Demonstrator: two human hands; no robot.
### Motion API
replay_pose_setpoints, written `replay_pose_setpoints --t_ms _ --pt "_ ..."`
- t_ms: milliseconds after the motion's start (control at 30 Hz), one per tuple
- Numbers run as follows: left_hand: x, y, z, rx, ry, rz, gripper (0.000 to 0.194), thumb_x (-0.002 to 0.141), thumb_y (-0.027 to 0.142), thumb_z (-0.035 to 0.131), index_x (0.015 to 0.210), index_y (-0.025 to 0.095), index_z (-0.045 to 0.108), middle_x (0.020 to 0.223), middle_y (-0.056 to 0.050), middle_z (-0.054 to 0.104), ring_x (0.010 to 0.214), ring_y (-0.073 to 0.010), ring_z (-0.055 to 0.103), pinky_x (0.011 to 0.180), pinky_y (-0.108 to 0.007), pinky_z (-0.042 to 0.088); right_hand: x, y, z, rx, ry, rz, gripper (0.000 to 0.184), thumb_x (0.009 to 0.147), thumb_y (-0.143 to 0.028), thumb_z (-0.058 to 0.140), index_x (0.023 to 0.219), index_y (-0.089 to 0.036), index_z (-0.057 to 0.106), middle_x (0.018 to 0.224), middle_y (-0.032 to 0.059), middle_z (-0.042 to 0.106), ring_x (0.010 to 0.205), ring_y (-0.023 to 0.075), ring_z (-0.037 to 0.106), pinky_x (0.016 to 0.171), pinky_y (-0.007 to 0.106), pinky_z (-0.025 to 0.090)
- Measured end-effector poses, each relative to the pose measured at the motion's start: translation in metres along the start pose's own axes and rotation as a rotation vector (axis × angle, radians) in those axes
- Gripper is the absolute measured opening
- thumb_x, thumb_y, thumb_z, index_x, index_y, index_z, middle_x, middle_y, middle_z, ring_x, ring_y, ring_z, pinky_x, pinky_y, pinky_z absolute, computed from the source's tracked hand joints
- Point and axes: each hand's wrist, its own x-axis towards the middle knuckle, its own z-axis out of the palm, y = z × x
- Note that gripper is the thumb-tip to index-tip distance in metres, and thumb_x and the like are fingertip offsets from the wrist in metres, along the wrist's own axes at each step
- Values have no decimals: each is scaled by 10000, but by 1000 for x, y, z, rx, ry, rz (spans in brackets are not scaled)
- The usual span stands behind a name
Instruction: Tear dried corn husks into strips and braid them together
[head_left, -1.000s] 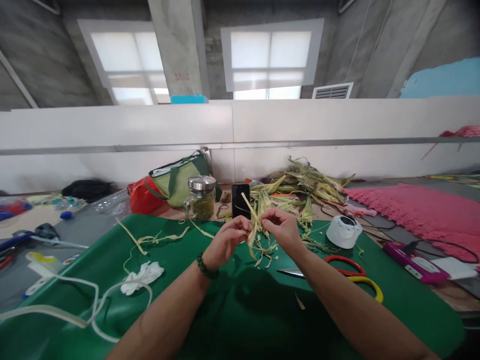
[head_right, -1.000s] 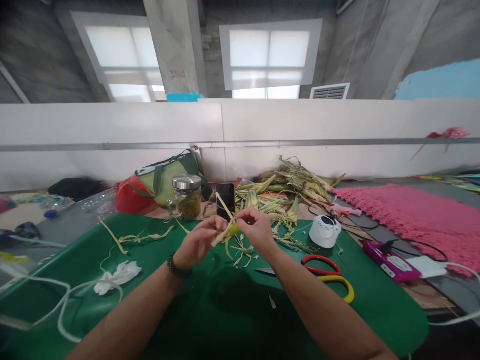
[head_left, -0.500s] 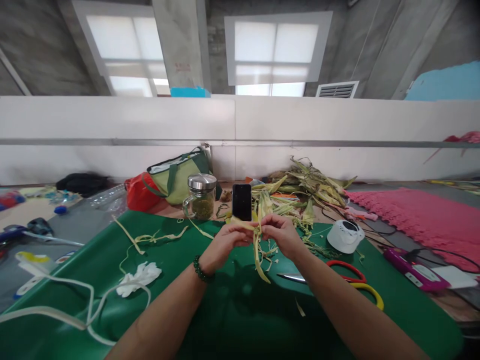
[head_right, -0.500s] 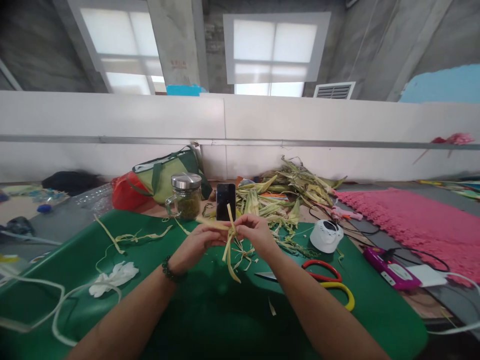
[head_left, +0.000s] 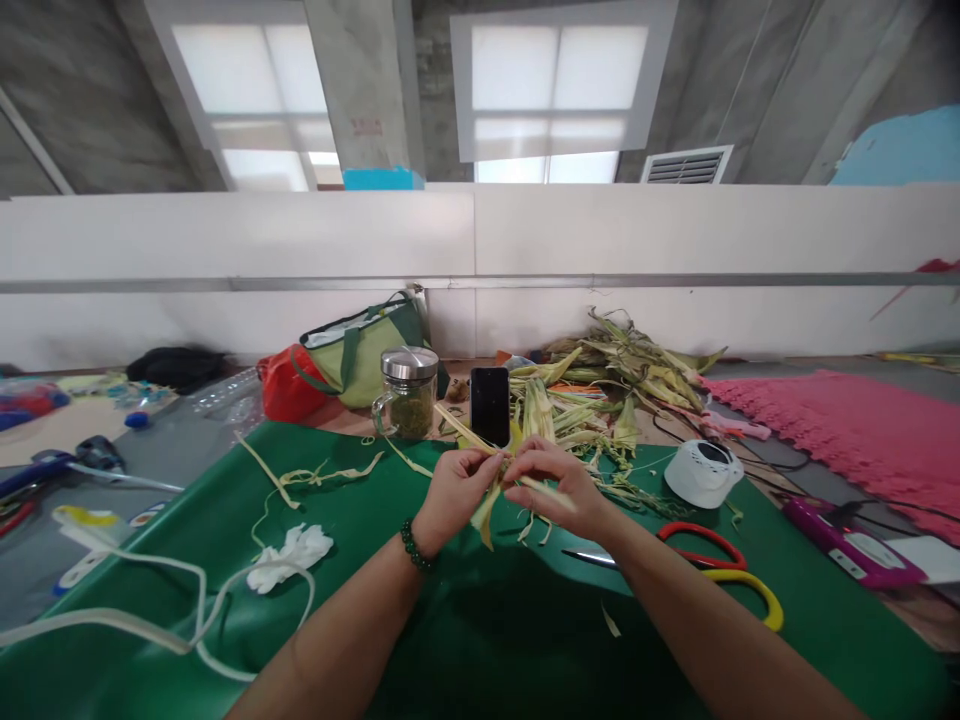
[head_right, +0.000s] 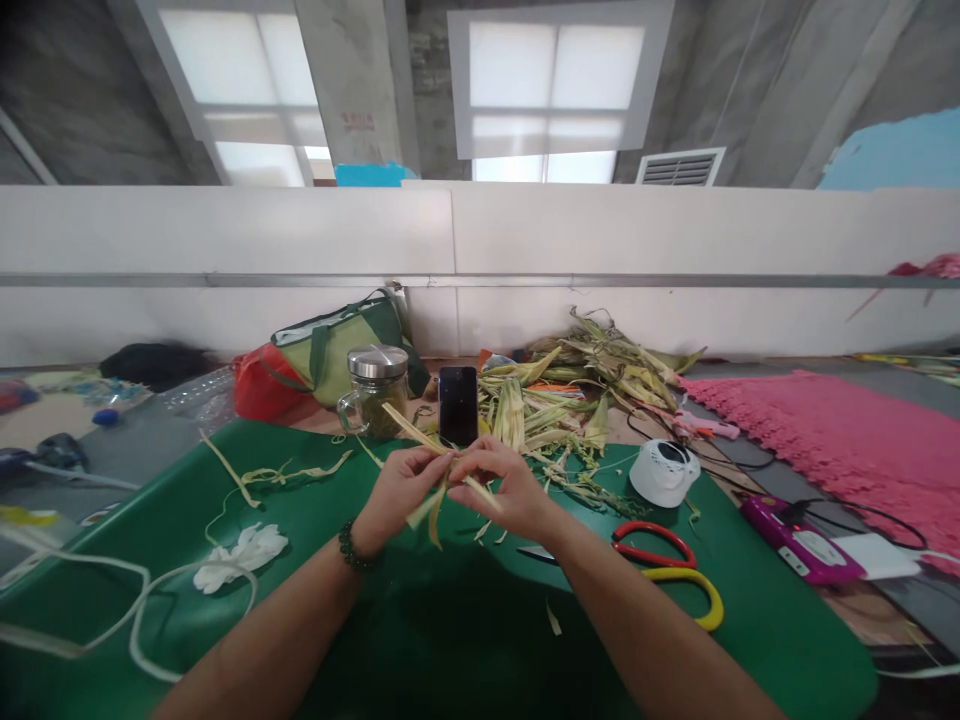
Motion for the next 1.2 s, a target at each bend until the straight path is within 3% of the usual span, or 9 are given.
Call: replay_pose_setpoints --t_ms 100,267,367,433,500,567,633,767,1200 --pt "1 0 -2 -84 44 -37 339 690 457 669 620 126 681 538 -17 638 531 -136 563 515 -233 450 2 2 -4 -32 -1 -69 111 767 -280 659 718 -187 697 787 56 595 752 159 583 691 286 485" --pt "2 4 -4 -279 -17 -136 349 620 423 739 780 116 701 670 -50 699 643 -176 645 656 -294 521 2 -1 -18 24 -139 -38 199 796 -363 629 836 -189 718 810 67 655 763 169 614 711 287 485" --pt "1 6 -4 -276 -22 -119 319 568 363 781 763 125 694 689 -50 707 652 -184 655 668 -305 532 3 2 -32 186 -221 32 499 777 -615 523 918 -175 712 885 86 670 849 205 619 771 324 484" --pt "0 8 -4 -249 -3 -98 280 574 356 778 718 135 682 651 -38 693 624 -178 650 650 -305 538 4 8 -40 301 -73 126 723 798 -734 290 889 -153 710 686 66 639 672 175 607 660 307 494" --pt "0 8 -4 -223 3 -90 265 573 360 778 682 142 671 609 -25 676 601 -173 643 629 -301 540 6 13 -45 242 129 213 636 831 -668 333 814 -153 706 459 -8 492 445 117 477 493 248 429" --pt "0 8 -3 -222 -19 -112 278 561 373 782 669 142 672 593 -22 671 586 -170 638 617 -298 540 7 14 -43 70 224 180 396 809 -522 532 774 -166 700 474 -23 485 438 102 439 460 227 384" --pt "0 7 -1 -230 -75 -160 306 550 388 787 681 131 688 599 -30 679 580 -169 636 618 -298 538 6 10 -35 -105 123 36 217 781 -378 623 816 -181 705 651 18 582 572 123 515 528 234 412" --pt "-1 6 2 -232 -170 -226 329 566 419 773 678 115 712 634 -53 698 607 -171 637 641 -292 526 2 2 -16 -399 -180 -158 136 817 -217 568 864 -200 694 735 33 544 663 135 515 595 240 418" --pt "1 8 -2 -259 -139 -284 376 608 465 738 727 110 715 642 -53 694 608 -158 636 649 -271 509 2 3 -27 -218 -252 -104 146 846 -225 545 870 -168 677 787 56 685 709 140 620 632 229 453"
